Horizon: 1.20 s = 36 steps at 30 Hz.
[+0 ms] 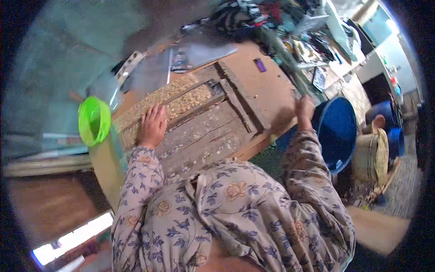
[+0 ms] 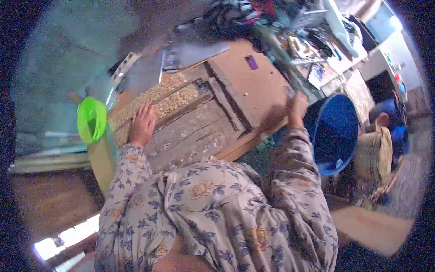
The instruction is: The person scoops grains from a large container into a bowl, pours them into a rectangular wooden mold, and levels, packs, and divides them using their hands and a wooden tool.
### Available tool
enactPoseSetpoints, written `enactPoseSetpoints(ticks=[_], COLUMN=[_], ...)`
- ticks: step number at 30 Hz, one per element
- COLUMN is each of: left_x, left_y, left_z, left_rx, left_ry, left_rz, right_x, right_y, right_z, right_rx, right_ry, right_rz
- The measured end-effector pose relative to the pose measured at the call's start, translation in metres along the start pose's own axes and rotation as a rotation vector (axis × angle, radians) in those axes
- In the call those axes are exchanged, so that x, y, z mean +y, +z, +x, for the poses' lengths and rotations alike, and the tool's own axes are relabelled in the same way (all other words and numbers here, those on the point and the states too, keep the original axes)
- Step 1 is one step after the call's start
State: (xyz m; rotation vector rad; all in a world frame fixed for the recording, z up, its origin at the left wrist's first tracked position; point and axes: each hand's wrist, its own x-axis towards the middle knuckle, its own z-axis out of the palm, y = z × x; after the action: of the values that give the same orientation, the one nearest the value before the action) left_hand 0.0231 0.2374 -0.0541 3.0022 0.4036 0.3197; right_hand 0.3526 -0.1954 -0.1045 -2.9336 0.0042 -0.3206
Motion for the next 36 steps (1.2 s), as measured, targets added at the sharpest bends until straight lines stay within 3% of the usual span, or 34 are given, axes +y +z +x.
enactPoseSetpoints(ticks=[1,4,5,10,16,20,22,24,26,27,29,30,32,36], left_x=[0.002,0.006,0.007,0.018,0.022,0.014,0.003,-0.007,-0.011,-0.010,-0.010,-0.011,-0.011,-0.012], left_y=[-0.002,-0.005,-0.006,-0.008,-0.006,-0.013,-0.013,-0.014,-0.017,-0.020,-0.019,-0.017,-0.016,-0.017], left_z=[0.000,-0.001,-0.002,-0.006,-0.014,-0.020,-0.027,-0.037,-0.043,-0.045,-0.047,-0.048,-0.050,-0.053], left_rx=[0.003,-0.017,-0.042,-0.062,-0.090,-0.074,-0.067,-0.046,-0.025,-0.024,-0.022,-0.008,0.010,-0.030], left_ry=[0.009,-0.014,0.007,-0.030,-0.074,-0.016,-0.008,-0.039,-0.067,-0.079,-0.084,-0.083,-0.081,-0.076], left_rz=[-0.031,-0.025,-0.003,0.058,0.066,0.003,-0.022,-0.011,0.001,-0.006,-0.021,-0.018,-0.021,0.012], right_x=[0.026,0.037,0.028,0.038,0.038,0.055,0.034,-0.052,-0.133,-0.161,-0.222,-0.241,-0.272,-0.297], right_y=[0.009,0.002,-0.006,0.016,0.006,0.027,0.025,-0.025,-0.072,-0.079,-0.089,-0.080,-0.087,-0.073], right_z=[-0.003,-0.015,-0.017,-0.015,-0.007,0.008,0.012,-0.029,-0.076,-0.097,-0.139,-0.152,-0.179,-0.199], right_rx=[0.109,0.043,-0.079,-0.012,-0.106,-0.062,-0.548,-0.537,-0.669,-0.545,-0.599,-0.672,-0.469,-0.476], right_ry=[-0.103,-0.054,0.045,0.056,-0.107,-0.279,0.060,0.034,-0.233,-0.433,-0.576,-0.612,-0.963,-1.022], right_rz=[0.034,-0.021,-0.070,0.136,-0.065,0.074,1.451,1.273,1.171,0.823,0.782,0.789,0.582,0.537])
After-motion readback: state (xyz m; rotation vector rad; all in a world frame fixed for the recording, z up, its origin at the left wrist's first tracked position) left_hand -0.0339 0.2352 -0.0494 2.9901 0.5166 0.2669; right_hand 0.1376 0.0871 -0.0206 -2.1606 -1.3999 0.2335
